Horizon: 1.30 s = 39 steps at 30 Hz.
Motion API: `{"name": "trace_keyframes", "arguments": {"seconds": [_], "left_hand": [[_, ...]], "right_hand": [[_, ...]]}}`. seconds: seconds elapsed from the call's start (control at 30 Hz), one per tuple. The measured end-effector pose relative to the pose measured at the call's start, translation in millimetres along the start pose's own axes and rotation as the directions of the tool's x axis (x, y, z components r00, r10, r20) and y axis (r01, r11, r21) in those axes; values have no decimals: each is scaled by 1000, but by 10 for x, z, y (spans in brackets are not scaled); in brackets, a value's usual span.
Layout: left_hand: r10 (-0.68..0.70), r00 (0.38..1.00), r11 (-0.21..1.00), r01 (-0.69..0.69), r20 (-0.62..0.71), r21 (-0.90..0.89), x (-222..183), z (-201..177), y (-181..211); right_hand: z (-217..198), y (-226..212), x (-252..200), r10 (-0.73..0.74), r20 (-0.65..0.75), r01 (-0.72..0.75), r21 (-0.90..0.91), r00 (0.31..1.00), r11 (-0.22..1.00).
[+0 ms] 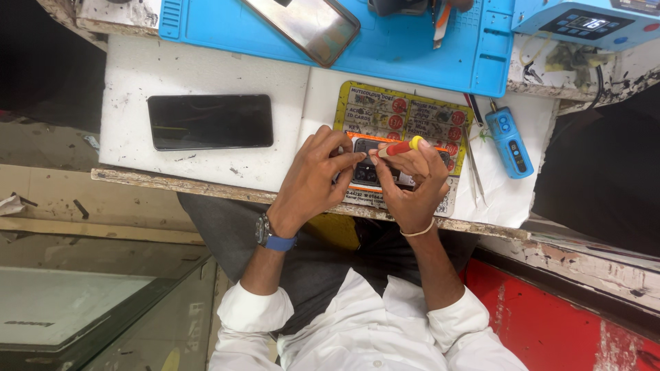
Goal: The person uses a screwdriver to remove screws from the internal frame of a mobile phone and then detaches a ribbon cable connector.
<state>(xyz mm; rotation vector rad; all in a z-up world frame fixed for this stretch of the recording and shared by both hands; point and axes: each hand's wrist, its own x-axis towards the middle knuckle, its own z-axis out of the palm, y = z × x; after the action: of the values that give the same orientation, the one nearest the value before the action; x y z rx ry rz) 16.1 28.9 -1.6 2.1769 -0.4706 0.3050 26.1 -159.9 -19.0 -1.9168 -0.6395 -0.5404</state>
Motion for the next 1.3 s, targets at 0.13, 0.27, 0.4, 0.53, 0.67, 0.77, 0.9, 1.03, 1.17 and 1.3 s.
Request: {"name": "trace_keyframes", "arguments": {"seconds": [0.13,0.27,0.4,0.53,0.67,0.77,0.9,1.03,1.17,1.3], "left_hand": [[-15,1000,1000,15,2,-27,9,-24,4],[-28,1000,999,28,0,-42,4,-35,9],[-24,999,997,21,-33,-80,5,-38,6],[-13,999,996,9,-47,-84,-3,-25,-12],[-15,999,996,11,-49,-85,-13,-9,-27],[-14,999,996,11,-47,-83,-14,-4,-28],[-20,999,996,16,-44,-88,-18,-18,-23],[-14,999,996,10,-45,-89,-15,-25,-17],[-11,999,996,7,-41,-87,-15,-30,-12],[11,999,995,-15,-44,-97,-20,-46,-6]], "right_hand": [[7,-6,5,6,5,-6,15,1000,1000],[10,-7,2,12,1,-12,-2,1000,1000],[9,-9,4,-3,4,3,-3,1000,1000],[10,-19,0,3,-8,-3,-23,1000,1000],[8,-21,-3,-3,-7,3,-12,1000,1000],[12,-26,3,-17,-5,17,-10,1000,1000],[13,-35,17,-43,-3,43,-29,999,999],[17,-26,10,-105,3,104,-71,995,992],[32,-18,11,-169,6,169,-116,986,979],[26,-28,40,-251,27,252,-154,968,955]]}}
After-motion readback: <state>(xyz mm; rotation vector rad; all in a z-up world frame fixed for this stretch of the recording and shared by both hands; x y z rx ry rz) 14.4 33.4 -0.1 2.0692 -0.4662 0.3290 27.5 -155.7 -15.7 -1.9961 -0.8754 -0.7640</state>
